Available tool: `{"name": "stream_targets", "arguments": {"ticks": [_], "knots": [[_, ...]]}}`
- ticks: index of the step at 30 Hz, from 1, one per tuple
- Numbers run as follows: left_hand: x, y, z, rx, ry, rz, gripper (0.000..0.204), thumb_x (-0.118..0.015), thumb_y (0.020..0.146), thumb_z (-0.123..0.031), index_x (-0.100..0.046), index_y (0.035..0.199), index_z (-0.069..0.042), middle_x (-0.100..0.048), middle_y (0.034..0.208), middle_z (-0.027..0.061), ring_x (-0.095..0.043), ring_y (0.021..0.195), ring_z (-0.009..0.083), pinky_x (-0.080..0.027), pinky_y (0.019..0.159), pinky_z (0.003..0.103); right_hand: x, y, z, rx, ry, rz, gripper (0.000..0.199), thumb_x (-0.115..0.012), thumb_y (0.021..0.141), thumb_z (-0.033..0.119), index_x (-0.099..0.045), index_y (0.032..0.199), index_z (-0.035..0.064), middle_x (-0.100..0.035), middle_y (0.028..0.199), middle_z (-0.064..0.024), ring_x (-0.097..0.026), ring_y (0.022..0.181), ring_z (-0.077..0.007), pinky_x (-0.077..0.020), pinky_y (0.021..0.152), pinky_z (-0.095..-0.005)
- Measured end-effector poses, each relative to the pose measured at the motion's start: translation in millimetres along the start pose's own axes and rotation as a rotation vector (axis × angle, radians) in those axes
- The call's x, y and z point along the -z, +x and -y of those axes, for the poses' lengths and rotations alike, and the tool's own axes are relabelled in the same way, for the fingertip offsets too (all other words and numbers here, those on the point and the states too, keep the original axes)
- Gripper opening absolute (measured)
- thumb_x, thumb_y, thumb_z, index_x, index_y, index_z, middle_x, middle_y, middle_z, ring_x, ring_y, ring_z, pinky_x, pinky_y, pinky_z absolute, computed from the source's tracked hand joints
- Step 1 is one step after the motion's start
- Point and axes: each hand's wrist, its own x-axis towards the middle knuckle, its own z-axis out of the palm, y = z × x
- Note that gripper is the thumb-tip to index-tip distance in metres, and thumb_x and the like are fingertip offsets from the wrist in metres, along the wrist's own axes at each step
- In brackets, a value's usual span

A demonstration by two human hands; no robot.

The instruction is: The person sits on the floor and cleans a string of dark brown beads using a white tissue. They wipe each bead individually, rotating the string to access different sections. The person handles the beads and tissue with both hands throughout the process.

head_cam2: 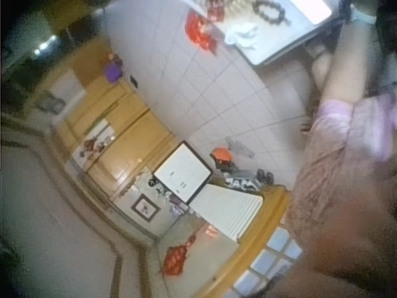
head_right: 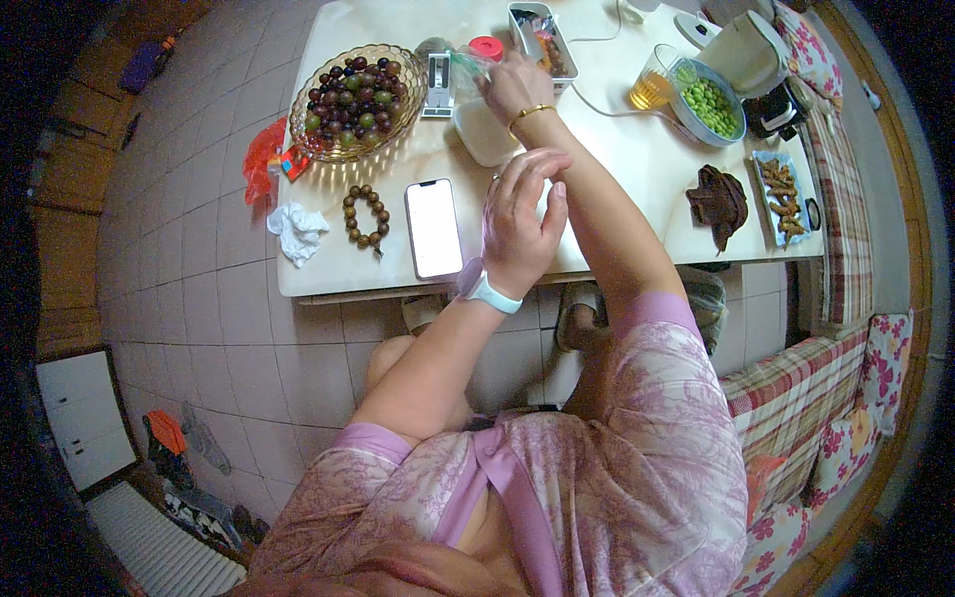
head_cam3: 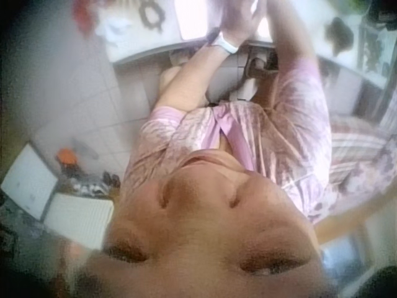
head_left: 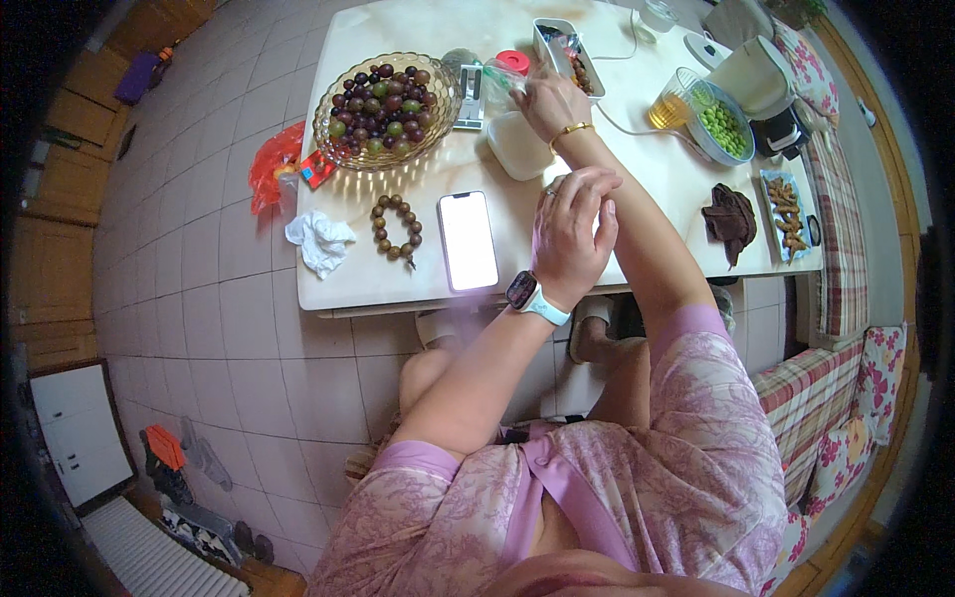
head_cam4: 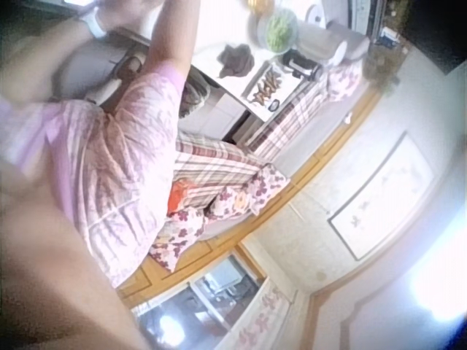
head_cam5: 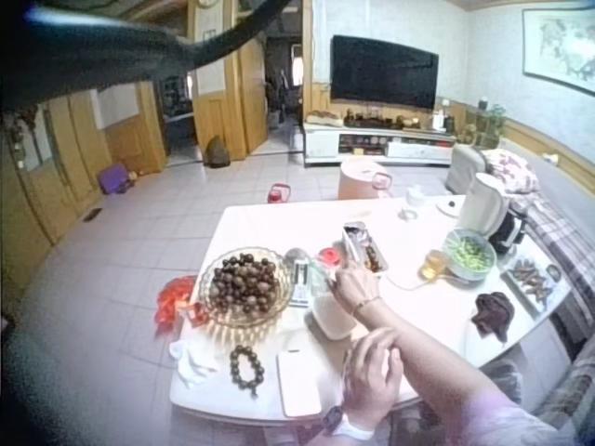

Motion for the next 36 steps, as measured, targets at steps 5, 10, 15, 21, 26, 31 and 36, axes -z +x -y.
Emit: {"name": "stream_targets", "arguments": {"ticks": [5, 10, 15, 21, 26, 31, 36], "knots": [[-1, 5, -2, -0.017, -0.027, -0.015, 0.022, -0.056, 0.083, -0.003, -0.06, 0.104, -0.005, -0.062, 0.106, 0.0098, -0.058, 0.102, 0.0283, -0.044, 0.091, 0.04, -17, 27, -44, -0.196, 0.002, 0.015, 0.022, -0.048, 0.09, 0.024, -0.066, 0.091, 0.0119, -0.066, 0.091, -0.0156, -0.064, 0.084, -0.0334, -0.0513, 0.073, -0.0457], [2, 4, 2, -0.007, -0.041, -0.012, 0.023, -0.056, 0.082, -0.001, -0.06, 0.104, -0.004, -0.062, 0.106, 0.0098, -0.059, 0.1, 0.0282, -0.045, 0.089, 0.039, 4, 28, -96, -0.22, -0.111, 0.252, 0.025, -0.05, 0.09, 0.023, -0.064, 0.109, 0.0164, -0.068, 0.099, -0.0139, -0.065, 0.092, -0.0336, -0.0523, 0.078, -0.0457], [-1, 4, 3, 0.018, -0.056, -0.008, 0.023, -0.055, 0.081, -0.001, -0.06, 0.104, -0.004, -0.062, 0.105, 0.0107, -0.059, 0.098, 0.0292, -0.046, 0.087, 0.039, 8, 32, -105, -0.133, -0.186, 0.449, 0.028, -0.051, 0.088, 0.021, -0.066, 0.11, 0.0132, -0.068, 0.098, -0.0159, -0.065, 0.092, -0.0344, -0.0516, 0.08, -0.0421], [-1, 4, 2, 0.013, -0.055, -0.001, 0.024, -0.055, 0.081, -0.001, -0.06, 0.104, -0.005, -0.062, 0.103, 0.011, -0.059, 0.096, 0.0296, -0.046, 0.086, 0.039, 23, 20, -102, -0.098, -0.066, 0.537, 0.032, -0.067, 0.076, 0.023, -0.063, 0.1, 0.0019, -0.067, 0.091, -0.0207, -0.065, 0.087, -0.0372, -0.0516, 0.077, -0.0412], [-3, 2, 4, -0.002, -0.054, 0.001, 0.023, -0.055, 0.081, -0.002, -0.059, 0.103, -0.005, -0.062, 0.103, 0.0108, -0.059, 0.095, 0.0297, -0.046, 0.085, 0.039, 27, -9, -99, -0.145, -0.158, 0.563, 0.038, -0.068, 0.076, 0.027, -0.059, 0.105, 0.0041, -0.067, 0.092, -0.0208, -0.065, 0.088, -0.0374, -0.0515, 0.076, -0.0427], [-5, 1, 2, -0.003, -0.068, -0.006, 0.021, -0.055, 0.082, -0.004, -0.06, 0.103, -0.005, -0.062, 0.102, 0.0107, -0.059, 0.096, 0.0297, -0.045, 0.085, 0.039, 46, -43, -91, -0.192, -0.158, 0.439, 0.039, -0.062, 0.082, 0.029, -0.055, 0.115, 0.0091, -0.068, 0.097, -0.019, -0.066, 0.09, -0.0356, -0.0516, 0.077, -0.0445], [-7, -1, 2, 0.025, -0.054, 0.041, 0.02, -0.056, 0.082, -0.005, -0.06, 0.102, -0.005, -0.063, 0.103, 0.0109, -0.059, 0.097, 0.0297, -0.045, 0.086, 0.039, 58, -48, -91, -0.087, -0.185, 0.427, 0.028, -0.063, 0.08, 0.027, -0.063, 0.106, 0.0142, -0.069, 0.095, -0.0132, -0.065, 0.088, -0.035, -0.0516, 0.075, -0.045]]}}
